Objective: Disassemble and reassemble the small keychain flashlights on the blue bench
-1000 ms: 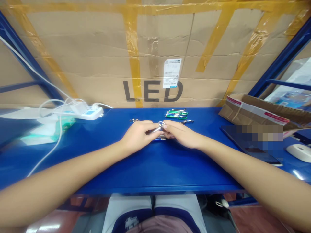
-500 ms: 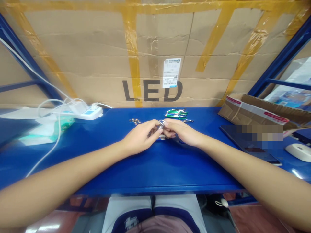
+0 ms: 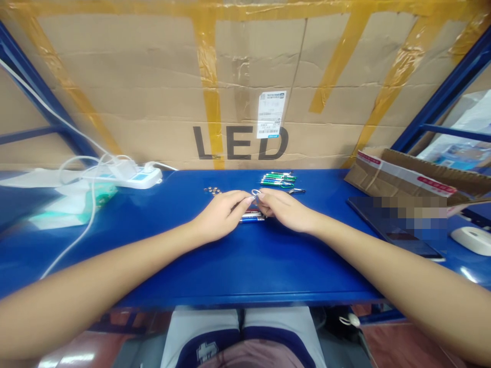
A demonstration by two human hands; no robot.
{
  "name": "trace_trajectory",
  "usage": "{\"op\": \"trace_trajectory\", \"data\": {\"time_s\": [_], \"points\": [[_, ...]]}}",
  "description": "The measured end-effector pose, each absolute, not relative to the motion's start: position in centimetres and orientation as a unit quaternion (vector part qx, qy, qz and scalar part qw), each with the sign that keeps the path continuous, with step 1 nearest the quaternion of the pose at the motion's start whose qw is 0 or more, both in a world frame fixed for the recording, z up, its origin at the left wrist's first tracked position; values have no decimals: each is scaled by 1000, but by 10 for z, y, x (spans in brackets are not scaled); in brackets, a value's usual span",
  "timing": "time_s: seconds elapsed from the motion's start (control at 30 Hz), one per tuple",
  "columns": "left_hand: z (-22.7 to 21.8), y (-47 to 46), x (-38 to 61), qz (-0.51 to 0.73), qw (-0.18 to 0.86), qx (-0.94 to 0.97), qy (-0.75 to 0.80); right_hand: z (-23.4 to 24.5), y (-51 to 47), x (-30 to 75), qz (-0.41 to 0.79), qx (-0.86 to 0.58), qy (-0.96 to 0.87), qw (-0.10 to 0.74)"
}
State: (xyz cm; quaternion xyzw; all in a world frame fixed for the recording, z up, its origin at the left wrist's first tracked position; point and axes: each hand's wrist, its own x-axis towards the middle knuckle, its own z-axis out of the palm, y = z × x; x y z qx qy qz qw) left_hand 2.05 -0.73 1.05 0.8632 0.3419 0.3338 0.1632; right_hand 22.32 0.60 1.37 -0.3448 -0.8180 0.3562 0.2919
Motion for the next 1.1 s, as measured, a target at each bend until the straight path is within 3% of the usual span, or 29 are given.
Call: {"op": "trace_trajectory", "data": {"time_s": [0.17, 0.27, 0.37, 0.63, 0.83, 1.1], "points": [[8, -11, 24, 336, 348, 787, 382, 18, 1, 226, 154, -379, -891, 198], [6, -10, 27, 338, 486, 722, 359, 19, -1, 226, 97, -363, -912, 165], [5, -7, 29, 351, 551, 674, 345, 18, -2, 226, 64, -358, -921, 142], [4, -2, 25, 381, 549, 652, 358, 19, -2, 226, 19, -393, -908, 143], [2, -3, 26, 379, 546, 653, 362, 26, -3, 226, -59, -390, -915, 78], [3, -5, 27, 369, 544, 656, 371, 26, -8, 224, -78, -397, -913, 44]]}}
